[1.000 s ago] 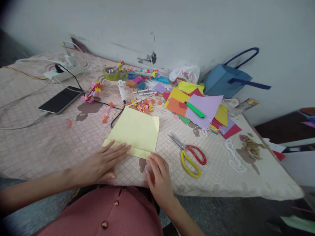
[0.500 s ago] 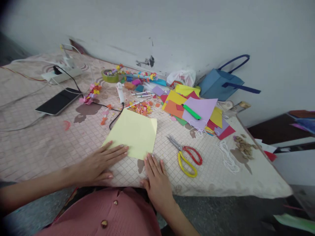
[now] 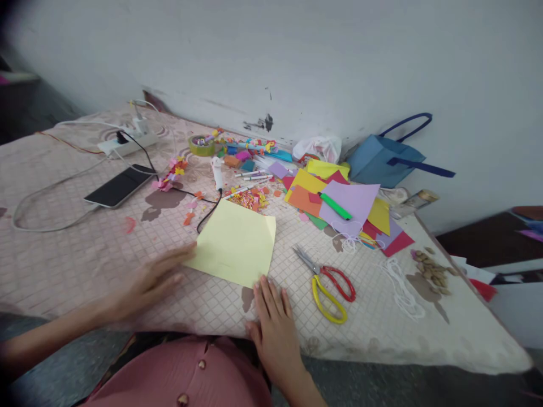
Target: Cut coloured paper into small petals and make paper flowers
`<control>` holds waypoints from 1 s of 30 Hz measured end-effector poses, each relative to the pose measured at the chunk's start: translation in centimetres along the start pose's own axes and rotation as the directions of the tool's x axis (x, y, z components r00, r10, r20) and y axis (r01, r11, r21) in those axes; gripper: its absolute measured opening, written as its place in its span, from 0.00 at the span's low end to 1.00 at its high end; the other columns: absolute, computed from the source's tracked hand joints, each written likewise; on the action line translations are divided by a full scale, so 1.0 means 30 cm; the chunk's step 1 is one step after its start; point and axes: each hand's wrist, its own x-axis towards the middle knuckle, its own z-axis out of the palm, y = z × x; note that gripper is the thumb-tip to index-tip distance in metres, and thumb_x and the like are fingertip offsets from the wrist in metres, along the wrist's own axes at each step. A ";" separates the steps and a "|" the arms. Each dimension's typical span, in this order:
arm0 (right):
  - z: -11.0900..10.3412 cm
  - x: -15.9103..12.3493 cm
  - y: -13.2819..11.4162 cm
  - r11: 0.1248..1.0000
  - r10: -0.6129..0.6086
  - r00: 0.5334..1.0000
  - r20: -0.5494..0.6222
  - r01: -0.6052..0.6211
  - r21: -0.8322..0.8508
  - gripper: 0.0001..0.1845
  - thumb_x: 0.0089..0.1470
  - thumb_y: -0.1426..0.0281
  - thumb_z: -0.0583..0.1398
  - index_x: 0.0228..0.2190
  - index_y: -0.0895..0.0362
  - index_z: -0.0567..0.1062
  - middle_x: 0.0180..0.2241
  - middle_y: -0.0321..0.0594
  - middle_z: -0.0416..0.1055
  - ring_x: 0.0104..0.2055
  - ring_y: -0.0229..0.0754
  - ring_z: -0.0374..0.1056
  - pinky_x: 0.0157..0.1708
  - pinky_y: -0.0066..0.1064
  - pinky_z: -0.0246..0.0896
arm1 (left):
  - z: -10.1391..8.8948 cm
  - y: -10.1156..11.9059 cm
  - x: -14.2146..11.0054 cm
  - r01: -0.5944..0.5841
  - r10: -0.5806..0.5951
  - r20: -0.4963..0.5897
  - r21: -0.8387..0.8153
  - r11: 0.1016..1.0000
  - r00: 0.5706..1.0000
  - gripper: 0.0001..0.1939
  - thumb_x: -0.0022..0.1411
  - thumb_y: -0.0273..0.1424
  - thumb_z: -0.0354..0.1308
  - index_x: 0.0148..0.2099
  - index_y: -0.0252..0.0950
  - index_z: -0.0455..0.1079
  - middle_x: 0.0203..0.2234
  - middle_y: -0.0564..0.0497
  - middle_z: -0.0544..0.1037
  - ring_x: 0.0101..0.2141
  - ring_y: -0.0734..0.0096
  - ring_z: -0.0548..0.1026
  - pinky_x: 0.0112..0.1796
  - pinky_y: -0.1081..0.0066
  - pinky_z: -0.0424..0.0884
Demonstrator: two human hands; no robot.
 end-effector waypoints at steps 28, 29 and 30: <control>-0.130 -0.065 0.596 0.920 0.386 0.922 -0.006 -0.385 0.071 0.25 0.45 0.54 0.61 0.38 0.60 0.68 0.36 0.50 0.70 0.40 0.53 0.66 0.40 0.44 0.63 | -0.079 -0.105 0.091 0.232 -0.237 -0.293 -0.052 0.971 0.926 0.13 0.59 0.38 0.54 0.43 0.38 0.69 0.40 0.46 0.72 0.38 0.62 0.73 0.32 0.66 0.71; -0.134 -0.064 0.612 0.912 0.395 0.918 0.044 -0.398 0.101 0.25 0.44 0.54 0.62 0.37 0.59 0.67 0.35 0.49 0.70 0.38 0.51 0.67 0.38 0.41 0.64 | -0.078 -0.093 0.090 0.179 -0.150 -0.345 0.053 0.982 0.927 0.13 0.59 0.37 0.54 0.45 0.38 0.69 0.49 0.44 0.69 0.47 0.56 0.70 0.41 0.60 0.71; -0.138 -0.060 0.620 0.906 0.396 0.914 0.089 -0.404 0.122 0.25 0.43 0.54 0.62 0.36 0.59 0.67 0.35 0.48 0.70 0.37 0.50 0.67 0.36 0.39 0.64 | -0.076 -0.073 0.092 0.136 -0.069 -0.393 0.147 0.980 0.917 0.13 0.60 0.36 0.53 0.46 0.39 0.68 0.54 0.44 0.65 0.54 0.53 0.64 0.49 0.54 0.66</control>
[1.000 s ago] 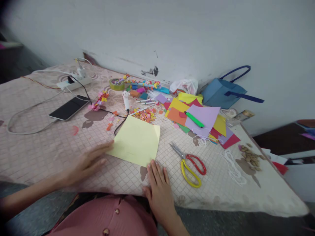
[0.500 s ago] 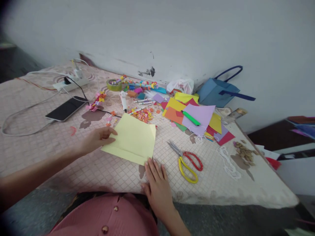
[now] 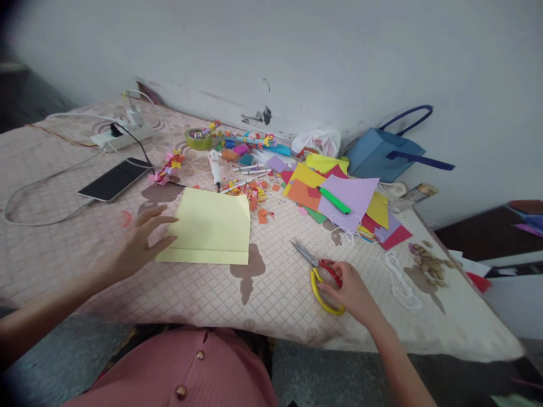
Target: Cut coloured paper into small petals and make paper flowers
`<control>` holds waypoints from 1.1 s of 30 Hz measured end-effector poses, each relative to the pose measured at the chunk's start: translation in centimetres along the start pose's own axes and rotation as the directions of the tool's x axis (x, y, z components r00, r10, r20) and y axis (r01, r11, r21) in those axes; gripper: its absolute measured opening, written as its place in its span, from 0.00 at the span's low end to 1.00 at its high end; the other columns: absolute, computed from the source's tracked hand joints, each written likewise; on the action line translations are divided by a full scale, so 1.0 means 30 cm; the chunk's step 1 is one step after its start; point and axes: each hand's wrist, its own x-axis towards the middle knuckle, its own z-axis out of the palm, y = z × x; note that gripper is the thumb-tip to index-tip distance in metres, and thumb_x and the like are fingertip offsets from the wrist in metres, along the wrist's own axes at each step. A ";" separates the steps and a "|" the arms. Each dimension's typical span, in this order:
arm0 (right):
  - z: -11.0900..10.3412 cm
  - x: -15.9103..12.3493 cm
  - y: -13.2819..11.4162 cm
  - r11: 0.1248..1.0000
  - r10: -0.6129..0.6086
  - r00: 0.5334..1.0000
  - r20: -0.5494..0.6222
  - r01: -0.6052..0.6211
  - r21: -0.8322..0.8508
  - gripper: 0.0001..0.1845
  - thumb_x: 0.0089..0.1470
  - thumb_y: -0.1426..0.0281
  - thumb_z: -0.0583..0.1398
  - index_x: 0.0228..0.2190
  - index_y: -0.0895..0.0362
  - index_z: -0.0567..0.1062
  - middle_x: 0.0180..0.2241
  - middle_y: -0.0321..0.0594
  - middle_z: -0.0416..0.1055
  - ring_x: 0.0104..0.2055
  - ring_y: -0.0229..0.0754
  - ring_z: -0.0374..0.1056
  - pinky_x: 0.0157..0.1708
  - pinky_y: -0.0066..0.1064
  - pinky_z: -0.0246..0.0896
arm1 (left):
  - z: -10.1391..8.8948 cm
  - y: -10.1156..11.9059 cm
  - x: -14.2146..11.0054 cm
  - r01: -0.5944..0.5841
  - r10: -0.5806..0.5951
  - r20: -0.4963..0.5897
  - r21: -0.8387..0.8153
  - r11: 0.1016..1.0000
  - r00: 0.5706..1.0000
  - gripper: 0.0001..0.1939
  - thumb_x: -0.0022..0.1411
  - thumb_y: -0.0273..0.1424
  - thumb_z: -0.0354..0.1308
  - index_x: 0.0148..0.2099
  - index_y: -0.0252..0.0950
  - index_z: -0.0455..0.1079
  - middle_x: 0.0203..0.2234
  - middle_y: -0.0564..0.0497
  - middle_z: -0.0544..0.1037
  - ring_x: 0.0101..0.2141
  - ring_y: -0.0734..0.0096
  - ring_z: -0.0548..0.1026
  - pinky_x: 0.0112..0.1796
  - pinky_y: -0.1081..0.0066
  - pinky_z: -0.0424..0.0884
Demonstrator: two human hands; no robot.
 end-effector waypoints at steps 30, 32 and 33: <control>-0.031 0.051 -0.306 0.942 -0.336 0.933 0.128 0.334 0.037 0.21 0.45 0.63 0.63 0.42 0.55 0.66 0.43 0.46 0.68 0.46 0.50 0.65 0.45 0.43 0.62 | 0.245 0.230 0.212 -0.173 0.316 0.517 -0.306 0.936 0.796 0.08 0.56 0.33 0.60 0.34 0.32 0.72 0.31 0.48 0.74 0.31 0.70 0.72 0.33 0.73 0.66; -0.027 0.058 -0.310 0.936 -0.352 0.927 0.129 0.352 0.025 0.21 0.46 0.63 0.62 0.42 0.55 0.66 0.43 0.46 0.68 0.46 0.50 0.65 0.45 0.43 0.62 | 0.250 0.243 0.209 -0.163 0.299 0.531 -0.287 0.944 0.793 0.06 0.53 0.30 0.61 0.31 0.32 0.71 0.28 0.49 0.73 0.29 0.71 0.71 0.30 0.74 0.65; -0.025 0.061 -0.312 0.933 -0.359 0.924 0.131 0.360 0.018 0.20 0.46 0.63 0.62 0.42 0.55 0.66 0.43 0.47 0.68 0.45 0.50 0.65 0.45 0.43 0.62 | 0.251 0.247 0.207 -0.159 0.293 0.532 -0.283 0.946 0.795 0.04 0.52 0.29 0.61 0.30 0.32 0.71 0.27 0.50 0.73 0.28 0.72 0.70 0.29 0.75 0.64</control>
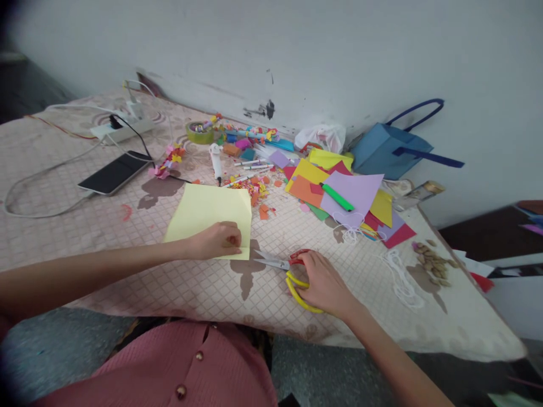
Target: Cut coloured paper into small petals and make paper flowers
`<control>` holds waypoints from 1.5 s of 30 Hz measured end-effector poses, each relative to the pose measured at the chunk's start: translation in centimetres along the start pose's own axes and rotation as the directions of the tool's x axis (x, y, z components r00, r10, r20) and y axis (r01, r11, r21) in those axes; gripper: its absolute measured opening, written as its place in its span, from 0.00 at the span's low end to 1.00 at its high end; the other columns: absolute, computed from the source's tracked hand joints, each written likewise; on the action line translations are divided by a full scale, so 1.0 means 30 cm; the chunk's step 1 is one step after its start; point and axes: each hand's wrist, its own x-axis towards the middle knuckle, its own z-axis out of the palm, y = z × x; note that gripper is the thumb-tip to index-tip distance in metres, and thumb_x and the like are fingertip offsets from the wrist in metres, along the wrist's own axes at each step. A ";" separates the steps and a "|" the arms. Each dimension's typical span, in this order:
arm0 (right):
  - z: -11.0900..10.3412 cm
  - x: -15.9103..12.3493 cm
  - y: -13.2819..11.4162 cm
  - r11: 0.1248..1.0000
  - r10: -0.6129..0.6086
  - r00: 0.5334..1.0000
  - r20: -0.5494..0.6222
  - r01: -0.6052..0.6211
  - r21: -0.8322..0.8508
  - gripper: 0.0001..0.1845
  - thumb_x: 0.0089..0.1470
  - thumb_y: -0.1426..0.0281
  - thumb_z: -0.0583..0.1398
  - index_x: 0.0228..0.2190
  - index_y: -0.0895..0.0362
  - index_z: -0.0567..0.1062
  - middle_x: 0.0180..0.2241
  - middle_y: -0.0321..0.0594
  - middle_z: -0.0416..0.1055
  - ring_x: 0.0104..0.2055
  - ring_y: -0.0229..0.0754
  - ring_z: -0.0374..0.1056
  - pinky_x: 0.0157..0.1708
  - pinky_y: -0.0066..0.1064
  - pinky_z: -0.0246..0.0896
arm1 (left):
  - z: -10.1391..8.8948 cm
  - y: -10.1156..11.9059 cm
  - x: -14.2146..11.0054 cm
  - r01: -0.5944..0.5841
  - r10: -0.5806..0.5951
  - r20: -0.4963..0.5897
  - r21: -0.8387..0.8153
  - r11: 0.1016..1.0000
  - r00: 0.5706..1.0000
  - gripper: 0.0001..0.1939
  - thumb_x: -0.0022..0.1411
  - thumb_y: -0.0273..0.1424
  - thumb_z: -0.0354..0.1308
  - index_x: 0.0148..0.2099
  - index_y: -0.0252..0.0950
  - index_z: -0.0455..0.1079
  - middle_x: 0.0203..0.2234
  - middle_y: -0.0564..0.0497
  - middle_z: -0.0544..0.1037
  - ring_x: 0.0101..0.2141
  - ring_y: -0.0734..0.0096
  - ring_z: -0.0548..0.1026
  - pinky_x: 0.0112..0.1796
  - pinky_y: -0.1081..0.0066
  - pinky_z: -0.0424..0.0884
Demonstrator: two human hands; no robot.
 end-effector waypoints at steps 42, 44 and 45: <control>0.000 0.093 0.013 0.965 -0.165 0.968 0.190 0.198 -0.173 0.19 0.49 0.59 0.59 0.40 0.56 0.66 0.36 0.43 0.74 0.36 0.48 0.71 0.32 0.34 0.60 | -0.045 -0.106 -0.016 -0.416 0.418 0.295 -0.071 0.907 0.859 0.26 0.63 0.33 0.52 0.62 0.51 0.56 0.61 0.55 0.60 0.62 0.68 0.54 0.62 0.61 0.32; 0.004 0.091 0.020 0.962 -0.161 0.968 0.195 0.198 -0.188 0.19 0.49 0.59 0.59 0.40 0.56 0.66 0.35 0.42 0.74 0.35 0.47 0.71 0.30 0.34 0.59 | -0.042 -0.113 -0.015 -0.448 0.446 0.279 -0.058 0.892 0.851 0.26 0.63 0.33 0.51 0.62 0.51 0.56 0.61 0.54 0.60 0.62 0.67 0.55 0.62 0.60 0.32; 0.006 0.090 0.023 0.961 -0.163 0.967 0.196 0.201 -0.190 0.19 0.49 0.59 0.59 0.40 0.56 0.66 0.35 0.42 0.74 0.35 0.47 0.71 0.30 0.33 0.59 | -0.040 -0.115 -0.015 -0.457 0.451 0.283 -0.048 0.888 0.846 0.26 0.63 0.33 0.51 0.63 0.51 0.55 0.61 0.54 0.60 0.62 0.67 0.54 0.62 0.59 0.31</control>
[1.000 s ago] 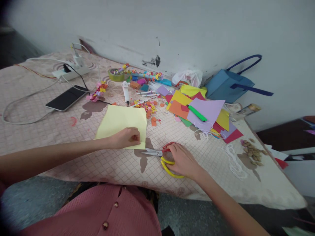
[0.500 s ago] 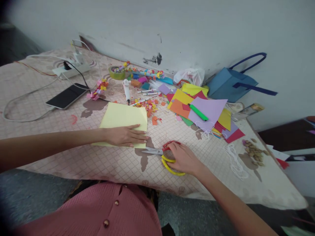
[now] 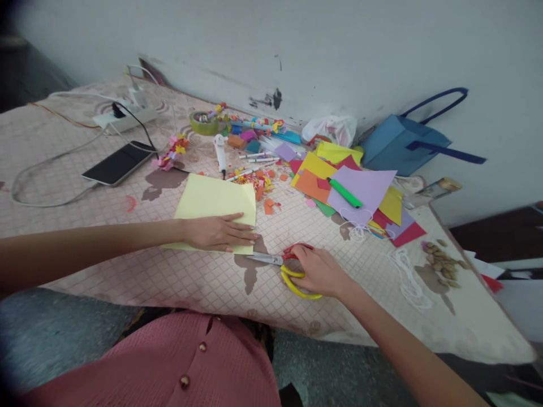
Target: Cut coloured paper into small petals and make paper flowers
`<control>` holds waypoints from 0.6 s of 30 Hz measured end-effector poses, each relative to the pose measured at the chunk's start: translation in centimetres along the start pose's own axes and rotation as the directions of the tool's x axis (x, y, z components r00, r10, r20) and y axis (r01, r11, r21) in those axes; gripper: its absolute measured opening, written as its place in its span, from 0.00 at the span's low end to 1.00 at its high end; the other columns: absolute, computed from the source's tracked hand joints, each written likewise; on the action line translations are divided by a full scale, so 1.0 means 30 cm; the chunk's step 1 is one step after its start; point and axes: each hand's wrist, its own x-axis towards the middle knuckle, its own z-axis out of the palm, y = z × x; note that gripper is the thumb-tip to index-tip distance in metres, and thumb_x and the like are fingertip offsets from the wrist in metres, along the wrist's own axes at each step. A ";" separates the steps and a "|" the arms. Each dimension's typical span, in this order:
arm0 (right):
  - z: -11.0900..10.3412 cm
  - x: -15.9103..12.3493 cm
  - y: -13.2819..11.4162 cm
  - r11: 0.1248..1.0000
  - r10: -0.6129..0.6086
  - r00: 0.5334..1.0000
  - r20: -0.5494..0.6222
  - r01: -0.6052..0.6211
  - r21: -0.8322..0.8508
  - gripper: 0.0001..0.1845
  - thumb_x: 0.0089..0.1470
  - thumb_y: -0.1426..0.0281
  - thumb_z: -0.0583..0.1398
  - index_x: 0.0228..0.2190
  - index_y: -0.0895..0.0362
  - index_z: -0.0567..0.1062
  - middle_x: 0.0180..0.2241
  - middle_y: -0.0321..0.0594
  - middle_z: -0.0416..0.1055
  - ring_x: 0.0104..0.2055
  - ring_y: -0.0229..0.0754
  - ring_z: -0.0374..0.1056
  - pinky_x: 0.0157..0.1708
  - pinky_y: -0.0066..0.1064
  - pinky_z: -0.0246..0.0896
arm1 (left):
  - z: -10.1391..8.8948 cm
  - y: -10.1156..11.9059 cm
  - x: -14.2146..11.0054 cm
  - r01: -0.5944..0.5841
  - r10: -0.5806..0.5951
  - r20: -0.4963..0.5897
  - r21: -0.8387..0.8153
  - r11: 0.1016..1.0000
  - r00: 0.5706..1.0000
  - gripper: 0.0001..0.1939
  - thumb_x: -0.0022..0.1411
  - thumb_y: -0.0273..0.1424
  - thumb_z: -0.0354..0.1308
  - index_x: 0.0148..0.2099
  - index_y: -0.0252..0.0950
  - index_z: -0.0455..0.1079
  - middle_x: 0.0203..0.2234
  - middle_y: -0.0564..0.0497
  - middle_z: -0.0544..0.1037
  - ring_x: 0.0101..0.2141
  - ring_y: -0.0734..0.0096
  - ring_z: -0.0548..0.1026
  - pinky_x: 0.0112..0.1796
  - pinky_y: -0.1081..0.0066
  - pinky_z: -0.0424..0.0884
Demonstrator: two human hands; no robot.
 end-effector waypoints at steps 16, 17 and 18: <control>-0.009 -0.003 0.004 0.998 0.001 1.000 0.005 0.000 -0.065 0.17 0.49 0.58 0.59 0.37 0.55 0.66 0.29 0.40 0.75 0.29 0.46 0.71 0.24 0.31 0.54 | 0.001 0.002 0.002 0.015 -0.016 -0.031 -0.038 0.999 0.999 0.26 0.61 0.31 0.54 0.61 0.53 0.57 0.60 0.57 0.62 0.61 0.68 0.56 0.62 0.60 0.34; -0.009 -0.003 0.004 0.998 -0.001 1.000 0.010 0.002 -0.065 0.17 0.49 0.58 0.59 0.37 0.55 0.66 0.30 0.40 0.75 0.30 0.46 0.72 0.25 0.31 0.55 | 0.002 0.000 0.001 -0.008 0.008 -0.027 -0.013 1.000 1.000 0.27 0.62 0.32 0.53 0.62 0.52 0.55 0.60 0.55 0.61 0.61 0.68 0.55 0.62 0.59 0.33; -0.009 -0.003 0.004 0.998 -0.004 1.000 0.014 0.005 -0.063 0.17 0.50 0.58 0.59 0.38 0.55 0.66 0.31 0.40 0.75 0.31 0.46 0.72 0.25 0.32 0.55 | 0.002 -0.002 0.000 -0.029 0.030 -0.021 0.009 1.000 0.999 0.27 0.63 0.32 0.51 0.64 0.51 0.53 0.61 0.54 0.60 0.62 0.67 0.55 0.62 0.58 0.32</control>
